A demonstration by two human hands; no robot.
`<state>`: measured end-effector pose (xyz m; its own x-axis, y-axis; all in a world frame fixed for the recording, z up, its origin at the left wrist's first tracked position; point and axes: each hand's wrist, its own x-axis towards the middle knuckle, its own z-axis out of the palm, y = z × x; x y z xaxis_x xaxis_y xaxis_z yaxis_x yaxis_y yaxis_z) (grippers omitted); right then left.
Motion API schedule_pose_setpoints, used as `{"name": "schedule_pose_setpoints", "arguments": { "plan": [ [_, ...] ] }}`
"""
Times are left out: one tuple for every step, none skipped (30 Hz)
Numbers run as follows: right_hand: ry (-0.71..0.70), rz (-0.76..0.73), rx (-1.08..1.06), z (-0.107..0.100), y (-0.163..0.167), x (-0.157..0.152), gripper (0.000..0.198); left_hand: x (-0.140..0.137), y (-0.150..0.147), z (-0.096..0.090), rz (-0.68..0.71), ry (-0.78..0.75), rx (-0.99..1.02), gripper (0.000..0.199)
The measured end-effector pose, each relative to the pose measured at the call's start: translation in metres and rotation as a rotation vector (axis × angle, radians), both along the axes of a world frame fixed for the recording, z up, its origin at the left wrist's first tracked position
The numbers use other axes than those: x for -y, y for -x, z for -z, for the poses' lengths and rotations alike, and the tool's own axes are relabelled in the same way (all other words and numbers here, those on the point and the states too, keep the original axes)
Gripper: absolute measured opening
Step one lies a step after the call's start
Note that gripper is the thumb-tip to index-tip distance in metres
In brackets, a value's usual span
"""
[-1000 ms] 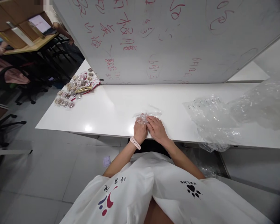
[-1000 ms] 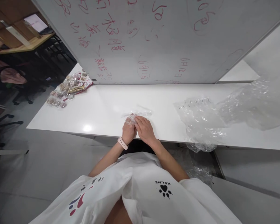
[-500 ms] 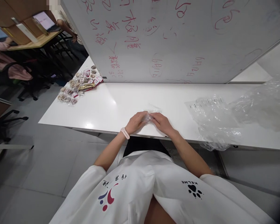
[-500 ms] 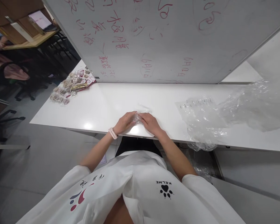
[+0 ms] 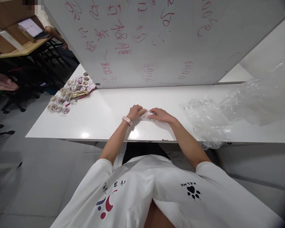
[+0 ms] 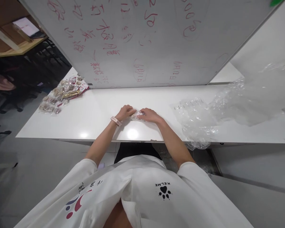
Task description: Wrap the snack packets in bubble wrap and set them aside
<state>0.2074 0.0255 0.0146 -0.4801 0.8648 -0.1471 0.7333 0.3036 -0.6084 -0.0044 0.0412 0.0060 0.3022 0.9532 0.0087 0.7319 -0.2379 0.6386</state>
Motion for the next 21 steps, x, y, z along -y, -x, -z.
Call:
{"name": "schedule_pose_setpoints", "arguments": {
  "plan": [
    [0.034,-0.016,-0.009,-0.003,0.0,0.002,0.035,0.002,0.0,0.002,0.007,-0.01,0.004,0.038],
    [0.028,-0.025,-0.002,-0.005,0.002,0.004,0.034,0.006,0.001,0.004,0.008,-0.014,0.022,0.036],
    [0.005,-0.026,0.014,-0.006,0.004,0.007,0.032,0.009,0.001,0.006,0.003,-0.016,0.056,0.033],
    [-0.022,-0.021,0.037,-0.007,0.006,0.011,0.03,0.013,0.001,0.007,0.001,-0.01,0.102,0.031],
    [-0.046,-0.009,0.06,-0.007,0.008,0.015,0.027,0.018,0.0,0.008,-0.001,0.003,0.156,0.03],
    [-0.057,0.002,0.071,-0.008,0.009,0.018,0.024,0.023,0.0,0.009,-0.003,0.025,0.211,0.03],
    [-0.048,0.008,0.059,-0.009,0.008,0.02,0.022,0.03,0.001,0.009,-0.007,0.05,0.262,0.03],
    [-0.022,0.002,0.013,-0.011,0.005,0.022,0.021,0.038,0.001,0.009,-0.016,0.072,0.304,0.03],
    [0.018,-0.016,-0.063,-0.013,-0.002,0.021,0.021,0.048,0.002,0.009,-0.027,0.091,0.34,0.031],
    [0.072,-0.041,-0.167,-0.016,-0.012,0.019,0.024,0.059,0.004,0.009,-0.044,0.1,0.367,0.035],
    [0.132,-0.054,-0.291,-0.019,-0.024,0.015,0.028,0.072,0.007,0.01,-0.068,0.099,0.386,0.04],
    [0.182,-0.034,-0.427,-0.022,-0.04,0.009,0.032,0.084,0.01,0.011,-0.091,0.092,0.385,0.045],
    [0.197,0.049,-0.568,-0.025,-0.057,0.001,0.037,0.097,0.014,0.013,-0.131,0.062,0.364,0.049],
    [0.17,0.186,-0.698,-0.028,-0.077,-0.01,0.041,0.109,0.017,0.016,-0.188,0.023,0.327,0.051],
    [0.1,0.363,-0.803,-0.031,-0.097,-0.022,0.043,0.12,0.021,0.019,-0.25,-0.025,0.286,0.051],
    [-0.007,0.563,-0.877,-0.033,-0.119,-0.035,0.044,0.128,0.023,0.023,-0.322,-0.083,0.252,0.05],
    [-0.124,0.75,-0.912,-0.035,-0.14,-0.049,0.042,0.134,0.025,0.027,-0.392,-0.141,0.229,0.048],
    [-0.227,0.904,-0.912,-0.037,-0.162,-0.063,0.038,0.138,0.025,0.031,-0.454,-0.199,0.214,0.045],
    [-0.308,1.023,-0.886,-0.039,-0.182,-0.076,0.034,0.139,0.024,0.034,-0.507,-0.255,0.197,0.042],
    [-0.366,1.1,-0.849,-0.041,-0.201,-0.088,0.033,0.139,0.023,0.036,-0.547,-0.305,0.168,0.038],
    [-0.423,1.157,-0.803,-0.043,-0.218,-0.098,0.034,0.137,0.021,0.038,-0.572,-0.35,0.125,0.034]
  ]
}}
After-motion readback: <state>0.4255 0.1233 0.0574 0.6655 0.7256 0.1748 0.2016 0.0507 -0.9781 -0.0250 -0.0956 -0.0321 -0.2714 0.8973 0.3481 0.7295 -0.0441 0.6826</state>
